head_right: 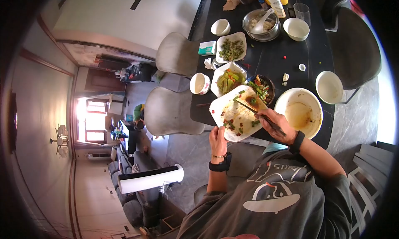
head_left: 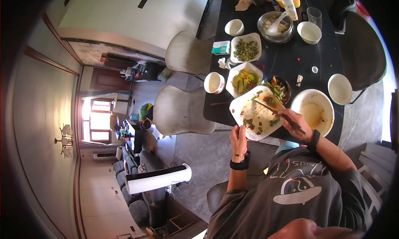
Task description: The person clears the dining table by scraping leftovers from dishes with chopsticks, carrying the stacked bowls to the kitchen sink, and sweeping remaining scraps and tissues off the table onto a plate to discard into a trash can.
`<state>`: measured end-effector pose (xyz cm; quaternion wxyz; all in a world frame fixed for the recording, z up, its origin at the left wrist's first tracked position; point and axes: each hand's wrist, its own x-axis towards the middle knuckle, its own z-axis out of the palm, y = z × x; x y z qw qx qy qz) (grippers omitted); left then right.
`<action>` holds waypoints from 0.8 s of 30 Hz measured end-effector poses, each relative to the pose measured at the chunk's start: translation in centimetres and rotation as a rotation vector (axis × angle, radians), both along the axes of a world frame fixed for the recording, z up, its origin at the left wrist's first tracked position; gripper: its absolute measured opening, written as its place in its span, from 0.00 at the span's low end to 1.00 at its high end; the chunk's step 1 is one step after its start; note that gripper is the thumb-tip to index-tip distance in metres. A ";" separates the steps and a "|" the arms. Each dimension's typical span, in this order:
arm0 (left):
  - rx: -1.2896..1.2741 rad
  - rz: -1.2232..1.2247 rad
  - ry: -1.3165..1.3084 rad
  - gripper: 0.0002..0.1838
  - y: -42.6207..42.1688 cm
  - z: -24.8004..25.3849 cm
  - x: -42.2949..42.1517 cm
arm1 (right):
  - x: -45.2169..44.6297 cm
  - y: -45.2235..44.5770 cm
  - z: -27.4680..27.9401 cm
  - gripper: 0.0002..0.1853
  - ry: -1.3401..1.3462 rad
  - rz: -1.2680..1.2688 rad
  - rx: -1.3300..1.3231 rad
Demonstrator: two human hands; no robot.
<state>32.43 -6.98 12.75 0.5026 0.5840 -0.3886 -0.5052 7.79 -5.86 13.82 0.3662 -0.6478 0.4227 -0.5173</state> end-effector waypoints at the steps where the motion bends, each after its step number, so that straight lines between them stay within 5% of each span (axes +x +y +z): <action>1: 0.001 -0.002 -0.003 0.08 0.1 0.0 0.0 | 0.0 -0.2 -0.1 0.10 0.004 0.010 0.071; 10: -0.005 0.009 0.022 0.05 0.2 -1.6 1.2 | -1.7 -0.4 -1.6 0.10 -0.165 -0.215 0.135; 14: -0.013 0.028 0.044 0.08 0.1 -1.6 1.0 | -2.0 1.3 0.1 0.11 -0.106 0.089 0.276; 15: -0.047 0.051 0.015 0.11 0.0 -1.6 1.0 | -1.9 1.2 -0.7 0.11 -0.058 0.063 0.113; 22: -0.022 0.078 0.039 0.06 -0.1 -0.3 0.5 | -3.2 0.6 0.0 0.12 -0.088 -0.144 0.210; 24: 0.005 0.123 0.035 0.12 0.0 0.4 -0.1 | -2.8 1.0 0.8 0.14 -0.050 -0.023 0.122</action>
